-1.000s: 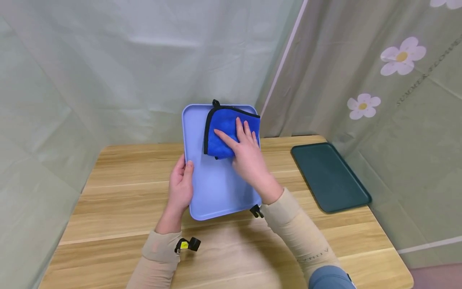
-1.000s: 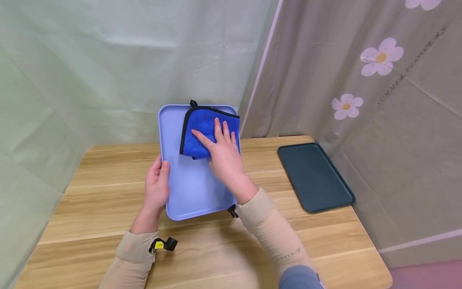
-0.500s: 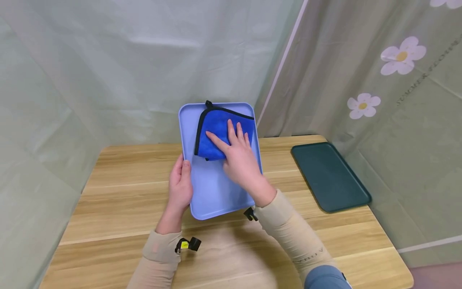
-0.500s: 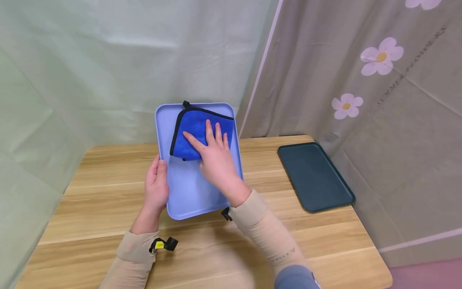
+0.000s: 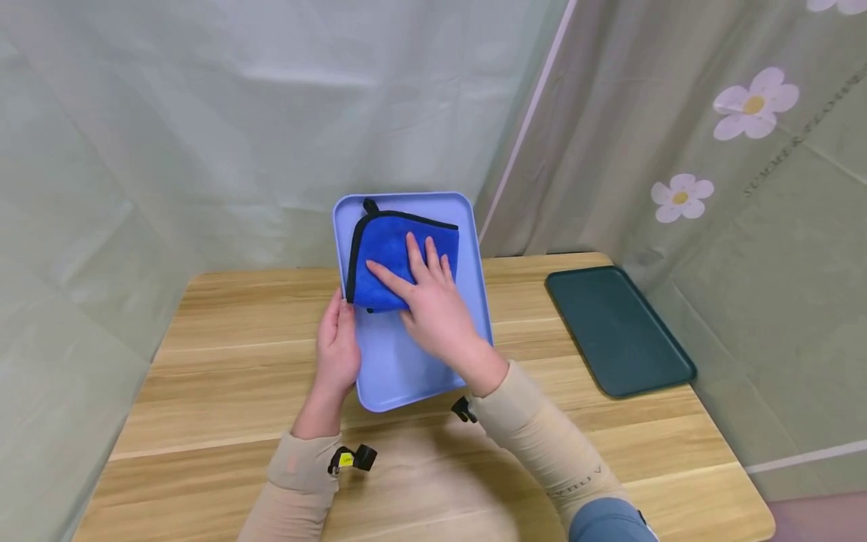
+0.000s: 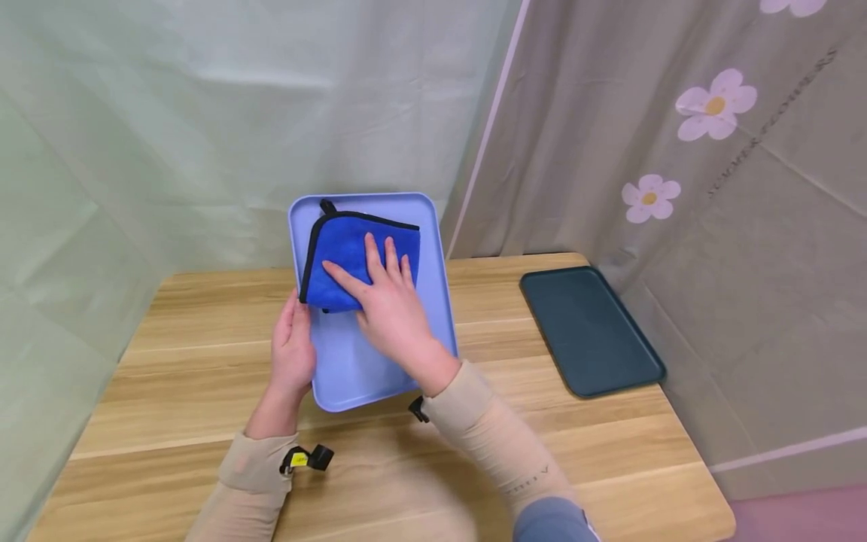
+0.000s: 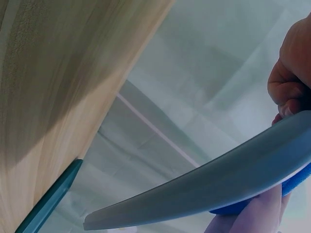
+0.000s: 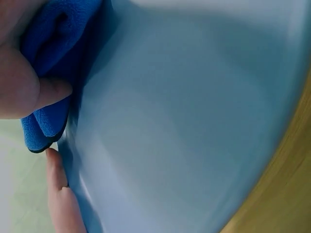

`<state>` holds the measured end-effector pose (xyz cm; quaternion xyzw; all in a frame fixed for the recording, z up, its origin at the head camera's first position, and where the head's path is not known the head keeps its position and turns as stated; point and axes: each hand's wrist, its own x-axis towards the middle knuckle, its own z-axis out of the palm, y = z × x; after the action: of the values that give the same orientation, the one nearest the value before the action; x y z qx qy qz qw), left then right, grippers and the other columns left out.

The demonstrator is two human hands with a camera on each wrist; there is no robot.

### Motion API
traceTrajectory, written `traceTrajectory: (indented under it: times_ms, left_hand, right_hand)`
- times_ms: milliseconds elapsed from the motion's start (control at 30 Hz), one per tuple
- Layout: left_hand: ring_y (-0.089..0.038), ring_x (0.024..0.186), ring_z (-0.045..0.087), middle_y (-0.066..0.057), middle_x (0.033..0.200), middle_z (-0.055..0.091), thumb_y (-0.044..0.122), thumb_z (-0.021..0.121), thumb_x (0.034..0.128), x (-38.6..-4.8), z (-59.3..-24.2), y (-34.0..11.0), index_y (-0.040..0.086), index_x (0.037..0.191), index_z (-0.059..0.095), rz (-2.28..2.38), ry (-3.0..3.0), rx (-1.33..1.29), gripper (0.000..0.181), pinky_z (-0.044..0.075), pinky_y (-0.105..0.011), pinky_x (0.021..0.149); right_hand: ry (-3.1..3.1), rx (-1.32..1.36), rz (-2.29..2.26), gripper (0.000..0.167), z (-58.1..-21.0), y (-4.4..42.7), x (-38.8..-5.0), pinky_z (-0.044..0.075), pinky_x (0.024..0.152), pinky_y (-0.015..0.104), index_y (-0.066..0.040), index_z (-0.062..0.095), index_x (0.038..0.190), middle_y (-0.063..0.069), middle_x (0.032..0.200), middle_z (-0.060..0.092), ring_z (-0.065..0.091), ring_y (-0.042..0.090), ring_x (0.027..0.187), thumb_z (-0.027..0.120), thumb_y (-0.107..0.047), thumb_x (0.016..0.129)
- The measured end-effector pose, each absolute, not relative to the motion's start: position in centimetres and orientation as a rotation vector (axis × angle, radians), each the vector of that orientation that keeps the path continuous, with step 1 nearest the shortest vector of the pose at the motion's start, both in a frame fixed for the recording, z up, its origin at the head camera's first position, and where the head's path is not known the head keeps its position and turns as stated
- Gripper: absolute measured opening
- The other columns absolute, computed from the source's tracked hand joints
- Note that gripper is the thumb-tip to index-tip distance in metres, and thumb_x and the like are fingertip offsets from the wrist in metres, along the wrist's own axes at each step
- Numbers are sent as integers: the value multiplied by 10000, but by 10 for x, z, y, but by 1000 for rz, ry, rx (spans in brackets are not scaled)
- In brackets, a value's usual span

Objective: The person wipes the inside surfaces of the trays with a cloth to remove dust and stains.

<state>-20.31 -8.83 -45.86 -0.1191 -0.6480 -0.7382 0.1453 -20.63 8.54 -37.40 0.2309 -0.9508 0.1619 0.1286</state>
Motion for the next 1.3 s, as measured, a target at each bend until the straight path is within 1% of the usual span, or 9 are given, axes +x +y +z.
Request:
traceTrajectory:
  times_ms: [167,267,400,567,767,867,1033,1200,1300]
  left_hand:
    - [-248,1527,396,-137,1629,477,177,320,1184,-204,-459,-88,3,1617,434,-2094,-1887,-395,481,286,-382,1268]
    - [-228,1526,392,-118,1637,469,197,320,1185,-204,-457,-88,16,1626,423,-2098,-1908,-387,488,283,-382,1270]
    - [-245,1534,374,-140,1650,447,193,311,1184,-202,-457,-89,0,1626,410,-2106,-1934,-359,492,269,-405,1279]
    - [-274,1546,356,-161,1658,431,163,314,1179,-201,-457,-90,2,1632,399,-2099,-1938,-324,488,265,-411,1280]
    - [-283,1531,380,-192,1638,451,81,319,1157,-202,-457,-88,-27,1614,416,-2109,-1894,-320,479,286,-366,1268]
    - [-277,1524,391,-187,1629,464,73,316,1154,-202,-456,-88,-28,1608,425,-2110,-1892,-322,478,295,-345,1260]
    - [-258,1541,368,-142,1652,443,112,290,1169,-204,-455,-89,-8,1630,397,-2133,-1861,-374,488,275,-352,1271]
    - [-264,1515,405,-160,1634,466,165,286,1183,-205,-454,-88,-10,1615,425,-2153,-1842,-365,487,322,-327,1244]
    - [-275,1512,409,-180,1633,461,161,283,1184,-205,-454,-88,-27,1609,426,-2162,-1837,-345,486,330,-310,1237]
  right_hand:
    - [-2757,723,476,761,-374,83,-204,130,1271,640,-403,454,1629,245,1756,98,38,497,1597,674,-23,1007]
    - [-2738,760,489,756,-375,82,-203,118,1272,641,-390,464,1626,249,1755,100,32,496,1596,664,-9,1005]
    - [-2715,801,492,731,-377,80,-201,103,1271,645,-390,474,1622,250,1754,110,20,490,1598,655,-16,1019]
    - [-2697,845,465,714,-378,79,-199,121,1269,651,-391,499,1607,255,1748,132,25,486,1600,663,-21,1019]
    - [-2719,854,439,810,-376,81,-199,98,1278,637,-394,517,1594,240,1755,114,16,469,1607,631,89,955]
    - [-2725,853,419,861,-374,82,-200,93,1282,628,-410,520,1588,229,1759,116,20,459,1611,617,129,924]
    - [-2731,841,383,883,-372,85,-202,98,1286,616,-435,520,1582,204,1765,122,39,441,1617,619,139,917]
    - [-2745,818,369,879,-370,88,-203,92,1288,612,-446,526,1574,179,1771,117,44,424,1622,628,138,924]
    - [-2757,809,361,873,-370,90,-203,97,1287,614,-453,527,1570,178,1772,117,45,421,1623,644,129,930]
